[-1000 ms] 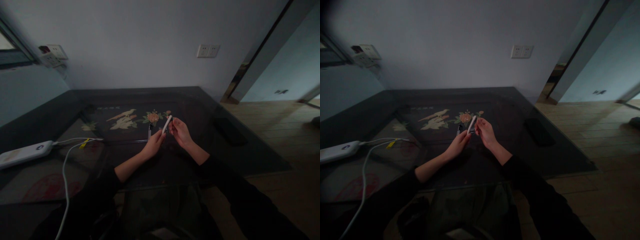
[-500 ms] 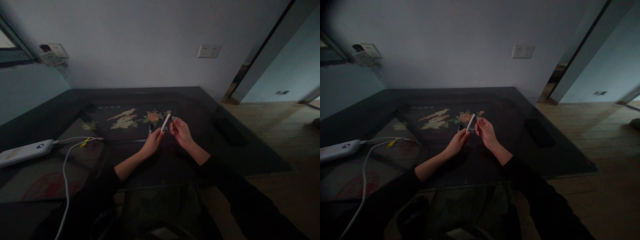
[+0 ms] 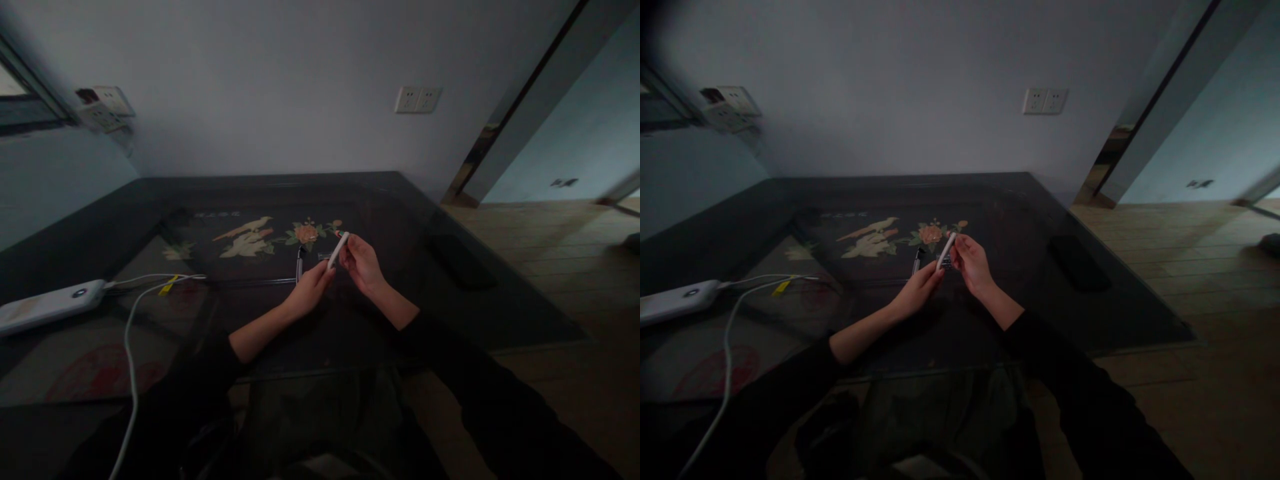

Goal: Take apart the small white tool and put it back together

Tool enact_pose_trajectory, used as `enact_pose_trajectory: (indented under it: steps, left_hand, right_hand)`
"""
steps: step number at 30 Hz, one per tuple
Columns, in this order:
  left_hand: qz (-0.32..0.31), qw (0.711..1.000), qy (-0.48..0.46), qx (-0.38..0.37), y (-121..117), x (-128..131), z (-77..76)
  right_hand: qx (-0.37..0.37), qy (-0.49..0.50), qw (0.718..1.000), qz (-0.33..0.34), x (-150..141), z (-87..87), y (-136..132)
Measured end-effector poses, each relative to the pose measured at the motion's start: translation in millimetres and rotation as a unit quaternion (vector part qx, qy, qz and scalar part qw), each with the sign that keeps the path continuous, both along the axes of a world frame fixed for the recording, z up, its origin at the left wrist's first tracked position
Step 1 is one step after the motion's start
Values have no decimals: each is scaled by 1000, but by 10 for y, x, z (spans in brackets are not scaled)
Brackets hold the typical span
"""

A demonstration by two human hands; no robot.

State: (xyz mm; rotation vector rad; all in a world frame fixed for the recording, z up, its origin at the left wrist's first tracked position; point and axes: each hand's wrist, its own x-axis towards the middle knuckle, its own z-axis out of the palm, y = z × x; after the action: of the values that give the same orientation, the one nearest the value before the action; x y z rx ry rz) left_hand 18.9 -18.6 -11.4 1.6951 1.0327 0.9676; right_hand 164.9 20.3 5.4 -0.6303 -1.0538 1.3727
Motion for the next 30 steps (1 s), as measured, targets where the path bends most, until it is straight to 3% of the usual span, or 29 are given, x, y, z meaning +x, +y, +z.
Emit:
enact_pose_trajectory:
  steps: [15, 30]
  left_hand:
    - [59, 998, 26, 4, 84, -44, 22]
    - [-8, 1000, 4, 9, 9, -5, 17]
  right_hand:
    - [31, -13, 999, 17, 9, -15, 19]
    - [5, 11, 1000, 20, 9, -14, 16]
